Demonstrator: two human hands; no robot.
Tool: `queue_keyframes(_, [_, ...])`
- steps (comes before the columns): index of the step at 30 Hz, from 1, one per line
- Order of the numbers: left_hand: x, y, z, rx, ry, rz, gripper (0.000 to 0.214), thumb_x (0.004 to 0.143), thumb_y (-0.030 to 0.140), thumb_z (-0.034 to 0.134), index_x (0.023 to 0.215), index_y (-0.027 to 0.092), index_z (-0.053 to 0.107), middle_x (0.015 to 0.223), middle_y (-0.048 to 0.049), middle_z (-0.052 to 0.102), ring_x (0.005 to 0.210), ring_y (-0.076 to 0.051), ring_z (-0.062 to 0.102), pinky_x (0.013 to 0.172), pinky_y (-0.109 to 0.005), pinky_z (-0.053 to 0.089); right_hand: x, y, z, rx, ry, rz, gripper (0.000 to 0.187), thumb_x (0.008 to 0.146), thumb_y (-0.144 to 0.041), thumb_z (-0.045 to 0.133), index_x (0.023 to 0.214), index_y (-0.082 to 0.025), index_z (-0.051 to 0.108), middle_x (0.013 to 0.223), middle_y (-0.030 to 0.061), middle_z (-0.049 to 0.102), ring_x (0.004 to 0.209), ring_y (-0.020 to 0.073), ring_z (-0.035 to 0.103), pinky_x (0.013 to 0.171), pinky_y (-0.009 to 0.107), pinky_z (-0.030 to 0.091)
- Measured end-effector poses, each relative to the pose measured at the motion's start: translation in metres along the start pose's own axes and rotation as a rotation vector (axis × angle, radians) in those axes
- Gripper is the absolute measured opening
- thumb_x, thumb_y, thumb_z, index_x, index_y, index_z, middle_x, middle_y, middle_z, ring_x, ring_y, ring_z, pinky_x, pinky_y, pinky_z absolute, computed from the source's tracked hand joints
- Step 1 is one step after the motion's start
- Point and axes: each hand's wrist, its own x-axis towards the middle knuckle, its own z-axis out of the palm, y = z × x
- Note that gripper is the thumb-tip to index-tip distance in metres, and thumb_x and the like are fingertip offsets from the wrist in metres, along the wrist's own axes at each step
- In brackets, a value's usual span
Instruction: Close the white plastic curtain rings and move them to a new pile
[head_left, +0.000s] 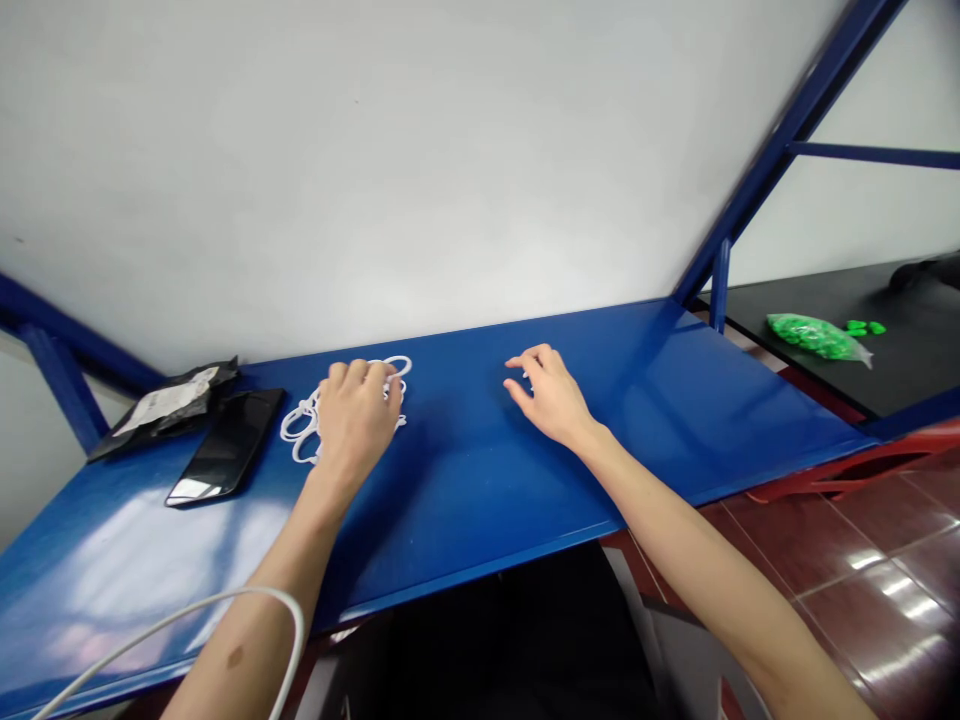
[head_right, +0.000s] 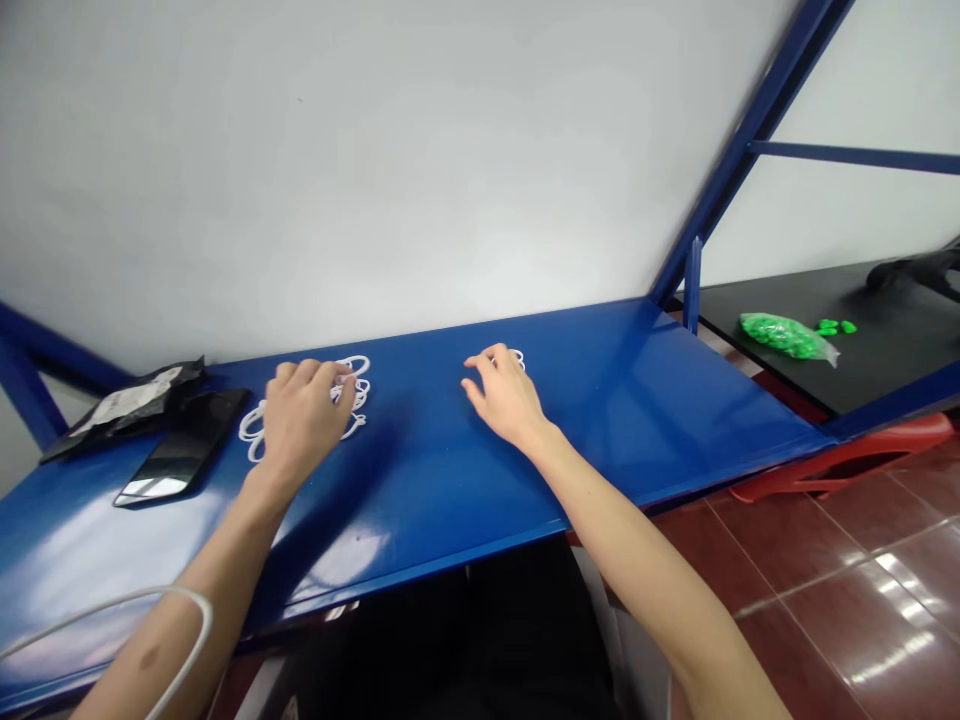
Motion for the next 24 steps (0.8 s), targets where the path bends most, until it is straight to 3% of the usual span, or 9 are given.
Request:
queue_keyframes(3, [-0.009, 0.029, 0.007, -0.303, -0.092, 0.209, 0.019, 0.097, 0.031, 0.051, 0.1, 0.023, 0.068, 0.095, -0.0089, 0.067, 0.096, -0.028, 0.057, 0.092, -0.044, 0.045, -0.004, -0.016, 0.003, 0.146, -0.065, -0.165, 0.031, 0.097, -0.025, 0.06, 0.128, -0.022, 0.062, 0.131, 0.0134, 0.057, 0.117, 0.0285, 0.059, 0.095, 0.046, 0.056])
queue_keyframes(6, [-0.02, 0.05, 0.016, -0.46, -0.161, 0.25, 0.013, 0.097, 0.03, 0.055, 0.099, 0.023, 0.066, 0.088, -0.005, 0.066, 0.09, -0.024, 0.058, 0.081, -0.037, 0.048, -0.006, -0.024, 0.006, 0.245, -0.133, -0.242, 0.023, 0.101, -0.021, 0.053, 0.119, -0.021, 0.066, 0.124, 0.0113, 0.064, 0.112, 0.0249, 0.063, 0.094, 0.042, 0.056])
queue_keyframes(9, [-0.026, 0.057, 0.02, -0.566, -0.185, 0.168, 0.014, 0.095, 0.031, 0.06, 0.106, 0.023, 0.064, 0.088, -0.0033, 0.065, 0.084, -0.021, 0.059, 0.074, -0.032, 0.048, -0.005, -0.023, 0.007, 0.356, -0.125, -0.208, 0.018, 0.102, -0.022, 0.052, 0.107, -0.021, 0.069, 0.107, 0.0085, 0.071, 0.101, 0.0224, 0.067, 0.091, 0.04, 0.056])
queue_keyframes(12, [-0.026, 0.056, 0.02, -0.674, -0.183, 0.049, 0.024, 0.093, 0.031, 0.062, 0.115, 0.023, 0.062, 0.093, -0.0029, 0.065, 0.079, -0.017, 0.06, 0.071, -0.03, 0.05, -0.003, -0.022, 0.006, 0.497, -0.088, -0.078, 0.014, 0.1, -0.026, 0.058, 0.102, -0.021, 0.071, 0.101, 0.006, 0.073, 0.089, 0.0192, 0.069, 0.084, 0.035, 0.057])
queue_keyframes(16, [-0.022, 0.056, 0.016, -0.795, -0.167, -0.09, 0.019, 0.095, 0.036, 0.059, 0.104, 0.021, 0.066, 0.095, -0.0043, 0.069, 0.078, -0.016, 0.064, 0.068, -0.028, 0.05, -0.004, -0.027, 0.004, 0.662, -0.106, 0.066, 0.015, 0.098, -0.031, 0.06, 0.103, -0.021, 0.07, 0.097, 0.004, 0.075, 0.08, 0.0169, 0.07, 0.076, 0.032, 0.058])
queue_keyframes(20, [-0.02, 0.058, 0.014, -0.832, -0.18, -0.163, 0.023, 0.092, 0.041, 0.063, 0.099, 0.021, 0.07, 0.093, -0.0044, 0.073, 0.072, -0.016, 0.064, 0.063, -0.028, 0.049, -0.006, -0.031, 0.003, 0.658, -0.136, 0.065, 0.015, 0.098, -0.032, 0.059, 0.104, -0.021, 0.068, 0.094, 0.0026, 0.075, 0.08, 0.0163, 0.07, 0.075, 0.029, 0.056])
queue_keyframes(24, [-0.022, 0.06, 0.014, -0.85, -0.169, -0.144, 0.021, 0.091, 0.038, 0.065, 0.103, 0.022, 0.07, 0.094, -0.0044, 0.074, 0.08, -0.018, 0.067, 0.068, -0.028, 0.052, -0.007, -0.03, 0.003, 0.55, -0.175, 0.025, 0.019, 0.103, -0.034, 0.051, 0.105, -0.022, 0.066, 0.092, 0.0024, 0.074, 0.081, 0.0169, 0.07, 0.074, 0.029, 0.052])
